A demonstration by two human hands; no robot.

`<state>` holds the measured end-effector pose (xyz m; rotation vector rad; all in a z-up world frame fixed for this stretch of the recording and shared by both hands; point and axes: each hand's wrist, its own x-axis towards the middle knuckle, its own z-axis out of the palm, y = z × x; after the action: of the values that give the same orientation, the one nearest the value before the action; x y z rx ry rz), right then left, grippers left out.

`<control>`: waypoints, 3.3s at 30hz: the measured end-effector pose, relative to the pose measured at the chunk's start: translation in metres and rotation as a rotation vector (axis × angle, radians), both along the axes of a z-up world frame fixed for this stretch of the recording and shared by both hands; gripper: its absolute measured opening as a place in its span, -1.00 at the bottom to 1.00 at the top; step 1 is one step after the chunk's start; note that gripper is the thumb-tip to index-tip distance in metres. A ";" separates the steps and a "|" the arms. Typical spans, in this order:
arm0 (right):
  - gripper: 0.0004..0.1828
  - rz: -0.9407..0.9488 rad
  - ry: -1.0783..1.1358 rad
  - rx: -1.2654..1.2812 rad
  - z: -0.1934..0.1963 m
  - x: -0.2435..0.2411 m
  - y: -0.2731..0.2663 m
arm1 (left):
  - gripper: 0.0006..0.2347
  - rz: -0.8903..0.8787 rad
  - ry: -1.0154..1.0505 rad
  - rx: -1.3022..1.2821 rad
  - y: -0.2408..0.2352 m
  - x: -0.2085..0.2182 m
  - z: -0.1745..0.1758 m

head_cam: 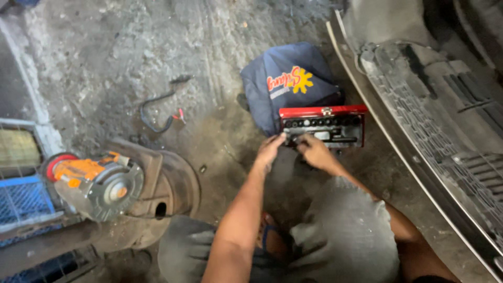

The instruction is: The person works under the open hood of a silver car, adjusting a black plastic cowl panel near the windshield and using a ratchet to tighten bolts. The person retrieves a ratchet from a toolbox and continues fastening components under the hood.

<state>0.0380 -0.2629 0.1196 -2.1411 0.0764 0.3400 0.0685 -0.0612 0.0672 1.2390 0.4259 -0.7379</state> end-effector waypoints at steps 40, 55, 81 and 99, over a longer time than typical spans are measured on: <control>-0.55 -0.398 0.049 -0.480 -0.038 -0.039 -0.138 | -0.53 0.209 -0.217 0.174 -0.078 0.004 -0.029; -0.67 0.012 0.003 -0.681 -0.053 -0.074 -0.096 | -0.47 -0.214 0.347 0.307 -0.073 -0.045 -0.105; -0.39 -0.128 0.459 -0.536 0.063 -0.054 -0.005 | -0.58 0.472 0.569 -0.474 -0.062 -0.096 0.086; -0.45 -0.594 0.219 0.130 0.713 -0.087 0.123 | -0.77 0.196 0.315 -0.580 0.079 -0.057 0.637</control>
<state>-0.0494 -0.1402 0.8330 -1.8420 0.7749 0.2165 0.0117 0.0175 0.7042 0.5305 0.5341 -0.8153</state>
